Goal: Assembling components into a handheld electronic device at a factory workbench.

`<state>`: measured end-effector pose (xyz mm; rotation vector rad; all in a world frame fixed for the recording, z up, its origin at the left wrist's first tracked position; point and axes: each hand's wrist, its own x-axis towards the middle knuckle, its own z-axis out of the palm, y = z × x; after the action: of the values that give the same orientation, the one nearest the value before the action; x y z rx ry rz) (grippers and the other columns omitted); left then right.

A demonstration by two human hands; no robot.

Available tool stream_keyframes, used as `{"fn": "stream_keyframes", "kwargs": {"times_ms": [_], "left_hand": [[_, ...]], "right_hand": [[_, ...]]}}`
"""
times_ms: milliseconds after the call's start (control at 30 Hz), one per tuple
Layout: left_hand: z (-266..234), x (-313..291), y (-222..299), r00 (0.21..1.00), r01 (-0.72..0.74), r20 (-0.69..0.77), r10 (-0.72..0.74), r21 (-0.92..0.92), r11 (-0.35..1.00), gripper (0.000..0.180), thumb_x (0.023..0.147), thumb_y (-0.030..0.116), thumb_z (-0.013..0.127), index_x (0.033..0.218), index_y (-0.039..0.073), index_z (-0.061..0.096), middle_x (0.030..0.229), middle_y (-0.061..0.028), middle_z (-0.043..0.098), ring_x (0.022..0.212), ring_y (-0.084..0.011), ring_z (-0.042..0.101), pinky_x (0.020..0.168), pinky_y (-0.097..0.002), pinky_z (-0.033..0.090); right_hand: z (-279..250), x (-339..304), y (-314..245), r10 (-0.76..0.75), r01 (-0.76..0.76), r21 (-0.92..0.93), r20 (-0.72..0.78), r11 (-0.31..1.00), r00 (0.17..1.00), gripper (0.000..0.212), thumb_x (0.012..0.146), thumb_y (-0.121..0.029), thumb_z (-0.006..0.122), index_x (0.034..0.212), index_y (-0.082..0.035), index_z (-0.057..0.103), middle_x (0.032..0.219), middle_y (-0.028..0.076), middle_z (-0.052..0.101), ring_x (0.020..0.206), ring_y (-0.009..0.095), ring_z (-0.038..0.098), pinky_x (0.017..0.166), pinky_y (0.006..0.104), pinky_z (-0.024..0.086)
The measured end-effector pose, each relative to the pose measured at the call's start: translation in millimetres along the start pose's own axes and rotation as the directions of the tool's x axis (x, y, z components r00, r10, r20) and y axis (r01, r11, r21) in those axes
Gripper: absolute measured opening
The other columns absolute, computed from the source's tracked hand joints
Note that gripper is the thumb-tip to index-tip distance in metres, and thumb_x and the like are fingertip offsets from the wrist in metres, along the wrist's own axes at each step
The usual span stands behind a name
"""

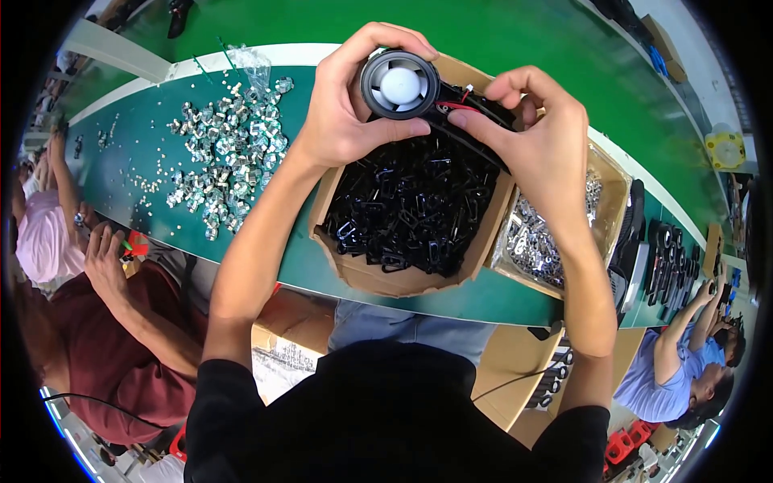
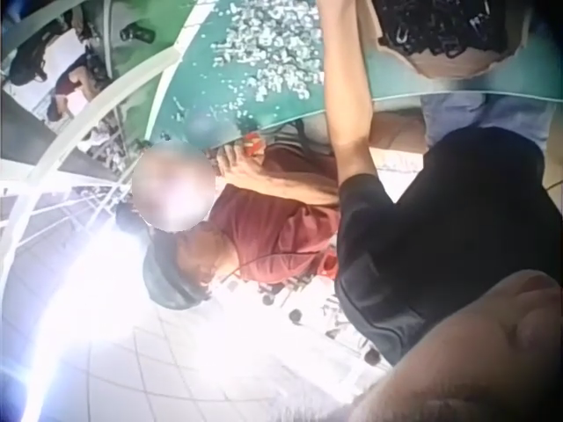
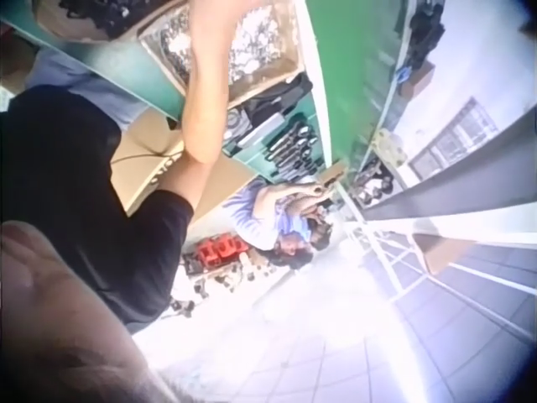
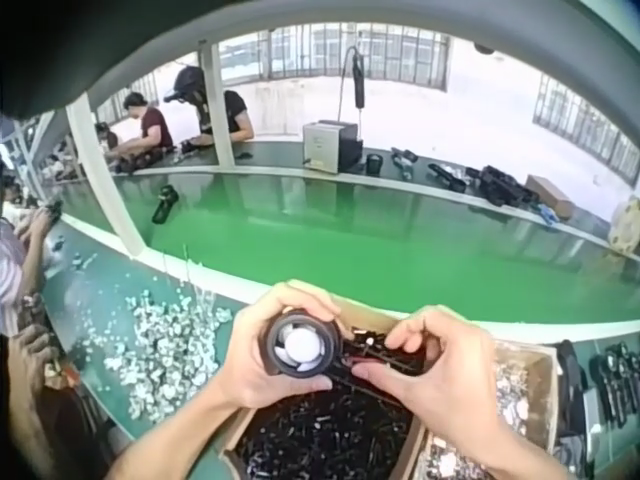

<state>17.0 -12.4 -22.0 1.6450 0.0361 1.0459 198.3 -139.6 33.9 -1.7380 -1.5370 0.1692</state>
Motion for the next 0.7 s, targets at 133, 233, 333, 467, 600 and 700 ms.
{"fn": "stream_keyframes", "kwargs": {"times_ms": [133, 233, 333, 467, 600, 700], "left_hand": [[-3, 2, -2, 1.0, -0.002, 0.016, 0.003, -0.01, 1.0, 0.064, 0.062, -0.012, 0.085, 0.12, 0.001, 0.061, 0.123, -0.0097, 0.062, 0.111, -0.0178, 0.062, 0.101, -0.0312, 0.049], [-5, 0, -3, 0.999, -0.013, 0.038, 0.014, -0.037, 0.999, 0.065, 0.062, -0.012, 0.085, 0.121, 0.001, 0.06, 0.124, -0.0101, 0.062, 0.112, -0.018, 0.062, 0.101, -0.0315, 0.049], [-6, 1, -2, 0.999, -0.005, 0.04, 0.006, -0.037, 0.999, 0.064, 0.063, -0.012, 0.085, 0.121, 0.001, 0.061, 0.124, -0.0102, 0.062, 0.113, -0.0182, 0.062, 0.101, -0.0318, 0.049], [-2, 5, 2, 1.0, 0.006, 0.022, -0.006, -0.032, 0.999, 0.071, 0.065, -0.012, 0.085, 0.128, 0.0, 0.056, 0.125, -0.0107, 0.061, 0.115, -0.0197, 0.063, 0.103, -0.0334, 0.049], [5, 6, -6, 0.994, -0.028, -0.112, 0.017, -0.097, 0.995, 0.093, 0.068, -0.01, 0.085, 0.146, 0.003, 0.037, 0.141, -0.0142, 0.048, 0.129, -0.0241, 0.053, 0.11, -0.0392, 0.045], [4, 4, -9, 0.976, -0.042, -0.216, 0.02, -0.099, 0.994, 0.094, 0.074, -0.005, 0.083, 0.151, 0.004, 0.03, 0.147, -0.0154, 0.041, 0.137, -0.0258, 0.043, 0.115, -0.0439, 0.038]], "right_hand": [[8, -1, 15, 0.031, -0.069, 0.265, 0.147, 0.962, 0.989, 0.025, 0.078, -0.007, 0.084, 0.1, -0.001, 0.074, 0.085, 0.004, 0.073, 0.068, 0.007, 0.06, 0.064, 0.0259, 0.048], [9, -2, 13, 0.126, -0.283, 0.48, 0.334, 0.83, 0.934, 0.025, 0.084, -0.008, 0.08, 0.106, 0.002, 0.073, 0.092, 0.006, 0.077, 0.076, 0.006, 0.063, 0.067, 0.024, 0.049], [3, 2, 8, 0.18, -0.363, 0.383, 0.437, 0.85, 0.881, 0.023, 0.089, -0.01, 0.077, 0.106, 0.005, 0.072, 0.092, 0.009, 0.078, 0.081, 0.006, 0.066, 0.07, 0.0229, 0.05], [-1, 6, 7, 0.181, -0.384, 0.435, 0.438, 0.815, 0.88, 0.023, 0.09, -0.008, 0.075, 0.107, 0.006, 0.072, 0.091, 0.009, 0.077, 0.08, 0.006, 0.066, 0.071, 0.0225, 0.051], [-10, 19, 10, 0.196, -0.401, 0.5, 0.412, 0.768, 0.89, 0.022, 0.09, -0.005, 0.073, 0.109, 0.006, 0.072, 0.093, 0.008, 0.077, 0.082, 0.006, 0.066, 0.074, 0.0225, 0.051], [-20, 41, 26, 0.224, -0.38, 0.486, 0.348, 0.787, 0.91, 0.023, 0.09, -0.005, 0.071, 0.112, 0.005, 0.072, 0.094, 0.009, 0.077, 0.079, 0.007, 0.066, 0.073, 0.0227, 0.051]]}}
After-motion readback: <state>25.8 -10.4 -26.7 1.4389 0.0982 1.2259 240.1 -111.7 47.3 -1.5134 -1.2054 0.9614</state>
